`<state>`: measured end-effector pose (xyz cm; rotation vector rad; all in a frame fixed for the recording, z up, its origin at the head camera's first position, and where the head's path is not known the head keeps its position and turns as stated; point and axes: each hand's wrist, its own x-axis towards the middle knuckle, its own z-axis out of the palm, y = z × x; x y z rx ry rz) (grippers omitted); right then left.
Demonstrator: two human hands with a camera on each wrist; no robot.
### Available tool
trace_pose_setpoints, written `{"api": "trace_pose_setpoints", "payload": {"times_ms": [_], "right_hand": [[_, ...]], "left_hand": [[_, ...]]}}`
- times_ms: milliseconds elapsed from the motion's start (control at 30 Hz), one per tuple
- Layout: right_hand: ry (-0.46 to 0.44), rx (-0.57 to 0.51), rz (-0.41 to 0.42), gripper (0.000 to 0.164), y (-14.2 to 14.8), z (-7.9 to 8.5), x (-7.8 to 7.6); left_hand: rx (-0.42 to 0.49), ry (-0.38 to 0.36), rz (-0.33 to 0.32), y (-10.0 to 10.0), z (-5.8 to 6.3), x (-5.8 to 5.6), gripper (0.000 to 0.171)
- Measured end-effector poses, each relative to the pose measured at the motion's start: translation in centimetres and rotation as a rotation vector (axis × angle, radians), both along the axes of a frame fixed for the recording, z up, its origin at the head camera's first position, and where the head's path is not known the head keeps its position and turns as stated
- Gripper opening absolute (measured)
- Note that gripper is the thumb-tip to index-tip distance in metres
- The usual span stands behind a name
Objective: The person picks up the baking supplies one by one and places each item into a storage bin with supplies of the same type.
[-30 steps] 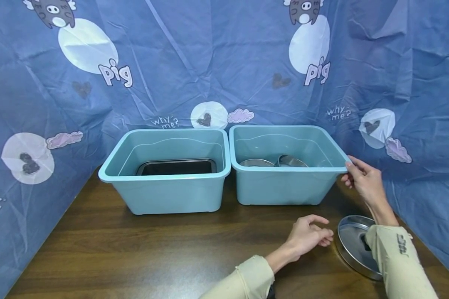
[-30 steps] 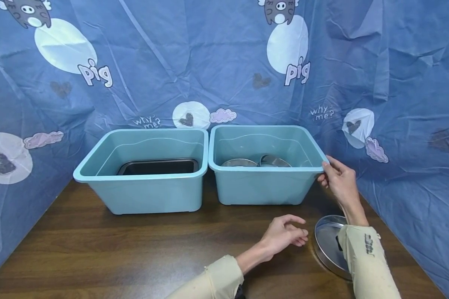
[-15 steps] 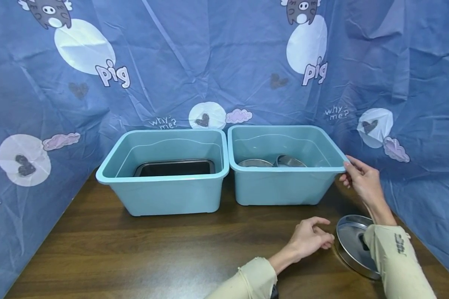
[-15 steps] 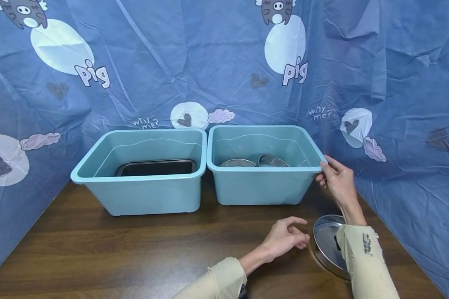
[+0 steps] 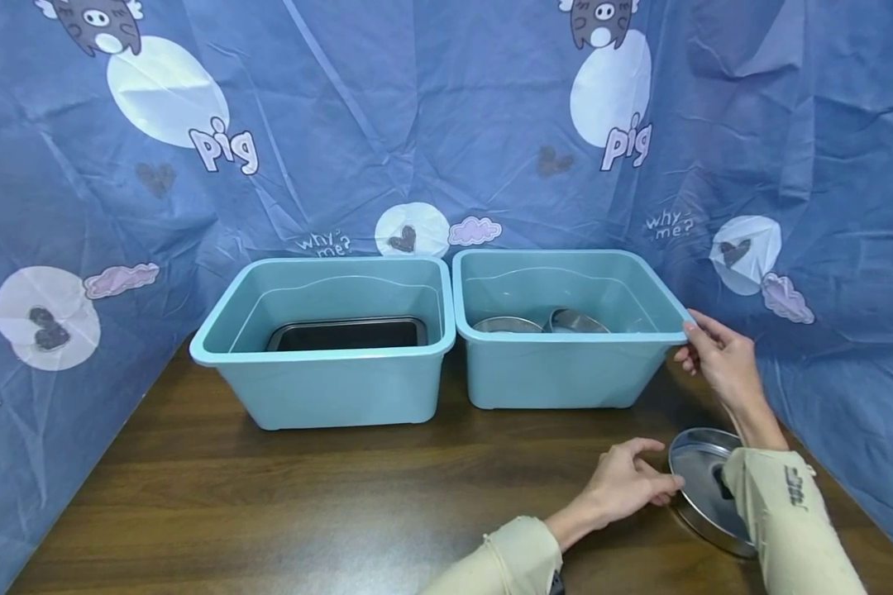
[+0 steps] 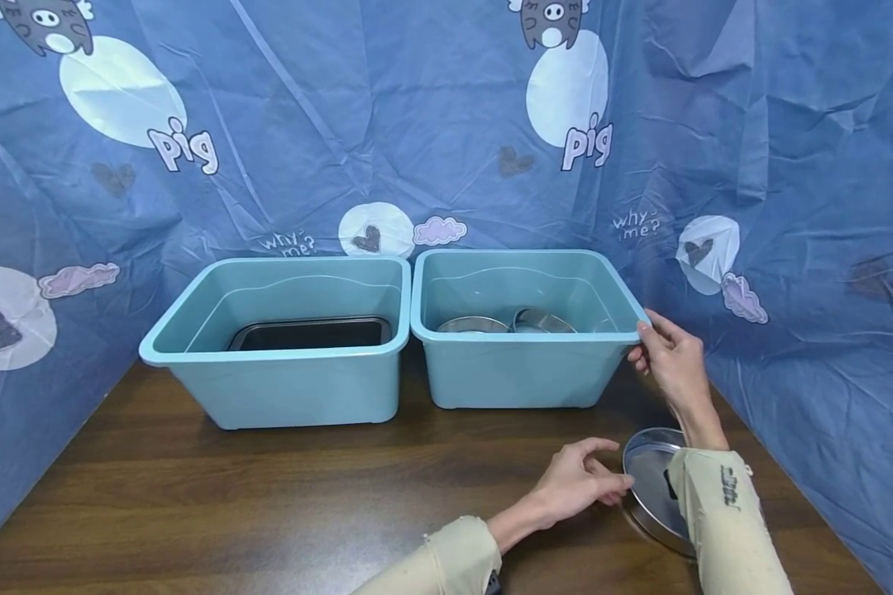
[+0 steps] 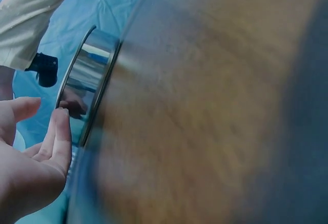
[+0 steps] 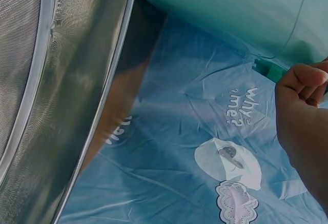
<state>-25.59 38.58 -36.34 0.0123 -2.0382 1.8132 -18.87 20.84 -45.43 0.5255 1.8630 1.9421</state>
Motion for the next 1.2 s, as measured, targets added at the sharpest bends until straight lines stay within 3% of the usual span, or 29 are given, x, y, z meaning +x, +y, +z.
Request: {"api": "trace_pose_setpoints", "payload": {"times_ms": [300, 600, 833, 967, 1200], "right_hand": [[-0.017, 0.032, -0.019, 0.056, 0.1, 0.0, -0.2], [0.031, 0.012, -0.011, 0.055, 0.4, -0.6, -0.4], [0.032, 0.075, -0.031, 0.062, 0.4, -0.7, -0.5], [0.036, 0.055, -0.031, 0.056, 0.5, -1.0, -0.6], [-0.002, -0.007, 0.002, 0.055, -0.2, 0.1, 0.1]], "left_hand": [[0.042, -0.018, -0.008, 0.9, -0.1, 0.3, 0.053], [0.072, -0.018, -0.023, 1.4, -0.3, 0.5, 0.051], [0.072, -0.044, -0.003, 1.8, -0.6, 0.4, 0.052], [0.092, -0.061, -0.007, 1.9, -0.9, 0.5, 0.05], [0.125, -0.081, -0.023, 2.0, -0.8, 0.6, 0.047]]}}
